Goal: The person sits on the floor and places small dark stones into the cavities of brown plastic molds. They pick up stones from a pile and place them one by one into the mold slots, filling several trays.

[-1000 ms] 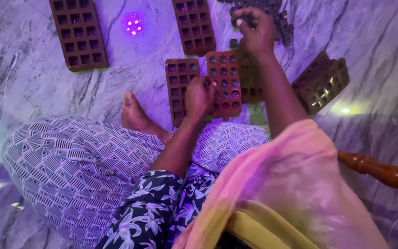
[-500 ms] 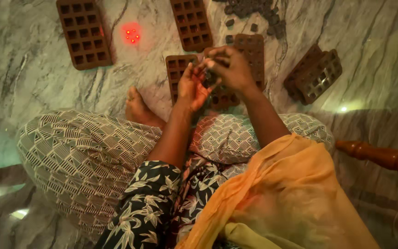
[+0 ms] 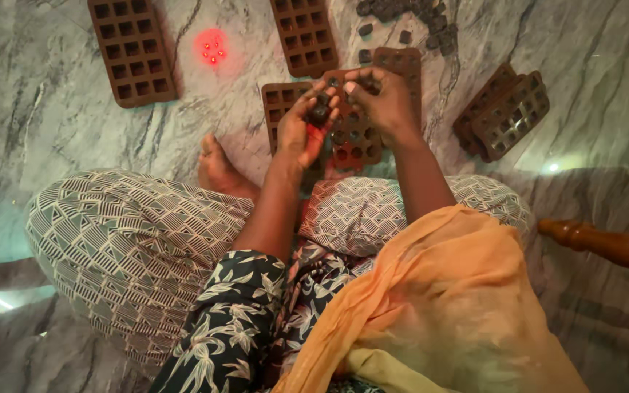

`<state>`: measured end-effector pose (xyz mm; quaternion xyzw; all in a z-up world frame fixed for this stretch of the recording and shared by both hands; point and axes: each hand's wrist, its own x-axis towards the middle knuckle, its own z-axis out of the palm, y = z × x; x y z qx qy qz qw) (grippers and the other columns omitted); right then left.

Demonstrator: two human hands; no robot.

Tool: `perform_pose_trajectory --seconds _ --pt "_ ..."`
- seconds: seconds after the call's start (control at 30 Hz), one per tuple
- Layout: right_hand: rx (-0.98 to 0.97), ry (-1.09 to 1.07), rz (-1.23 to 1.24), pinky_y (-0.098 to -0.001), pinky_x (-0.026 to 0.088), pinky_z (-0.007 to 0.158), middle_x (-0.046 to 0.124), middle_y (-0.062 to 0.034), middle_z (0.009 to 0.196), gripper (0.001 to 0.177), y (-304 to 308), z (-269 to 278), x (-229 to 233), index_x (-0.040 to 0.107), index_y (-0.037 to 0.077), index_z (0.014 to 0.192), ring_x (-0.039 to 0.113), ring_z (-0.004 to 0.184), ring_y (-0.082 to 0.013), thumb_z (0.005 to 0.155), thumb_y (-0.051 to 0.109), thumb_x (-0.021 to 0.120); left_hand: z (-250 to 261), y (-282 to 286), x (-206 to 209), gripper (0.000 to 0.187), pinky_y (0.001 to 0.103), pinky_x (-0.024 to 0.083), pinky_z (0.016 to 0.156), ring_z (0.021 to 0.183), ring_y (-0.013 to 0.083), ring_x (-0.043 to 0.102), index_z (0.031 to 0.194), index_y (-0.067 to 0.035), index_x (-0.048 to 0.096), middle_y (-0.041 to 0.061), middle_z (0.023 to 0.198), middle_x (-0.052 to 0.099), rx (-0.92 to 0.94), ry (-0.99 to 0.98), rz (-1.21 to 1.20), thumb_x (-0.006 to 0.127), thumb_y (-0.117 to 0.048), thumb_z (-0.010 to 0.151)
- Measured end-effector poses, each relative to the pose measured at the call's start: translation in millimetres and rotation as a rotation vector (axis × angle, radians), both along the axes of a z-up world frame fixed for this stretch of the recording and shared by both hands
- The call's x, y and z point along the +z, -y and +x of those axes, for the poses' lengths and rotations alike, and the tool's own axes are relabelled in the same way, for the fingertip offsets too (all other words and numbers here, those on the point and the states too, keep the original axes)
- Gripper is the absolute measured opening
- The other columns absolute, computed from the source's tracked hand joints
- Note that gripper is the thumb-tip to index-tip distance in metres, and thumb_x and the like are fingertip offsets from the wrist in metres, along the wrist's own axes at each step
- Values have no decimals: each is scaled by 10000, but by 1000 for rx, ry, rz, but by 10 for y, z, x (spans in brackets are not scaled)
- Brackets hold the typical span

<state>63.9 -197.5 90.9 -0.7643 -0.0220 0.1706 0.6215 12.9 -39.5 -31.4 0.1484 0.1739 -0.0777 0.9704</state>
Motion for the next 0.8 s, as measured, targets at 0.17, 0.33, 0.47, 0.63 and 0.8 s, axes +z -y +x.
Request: perform_pose_trajectory --seconds 0.17,0.33,0.47,0.63,0.8 --pt "-25 78 -75 -222 584 733 755 -15 944 208 10 68 -169 724 11 1117 704 813 -72 911 26 748 97 -160 -76 235 350 571 795 908 234 668 1251 -1 608 137 1079 702 135 129 -58 543 -83 1041" --pt "-76 206 -189 -275 580 719 764 -48 927 199 -97 171 -469 726 8 1061 697 786 -110 871 23 786 207 -643 -21 245 311 538 667 804 209 653 1164 -4 645 97 919 672 489 -28 -64 568 -181 1012" --pt "62 422 -239 -286 592 833 794 -81 1003 187 -295 188 -743 756 24 1048 757 895 -117 864 28 793 194 -791 74 242 300 522 617 742 190 652 1136 -25 658 75 869 669 633 -193 92 598 -206 987" --pt "155 454 -198 -309 580 816 793 -102 954 173 -587 189 -1029 756 3 1027 756 875 -170 858 18 788 125 -723 102 258 295 504 603 696 169 640 1122 -37 668 68 843 675 664 -293 128 603 -224 957" --pt "153 401 -323 -334 574 738 776 -118 865 158 -780 214 -1171 758 12 968 755 786 -184 841 84 816 105 -719 101 255 291 502 622 717 162 640 1138 -38 662 57 854 669 681 -342 162 604 -217 965"
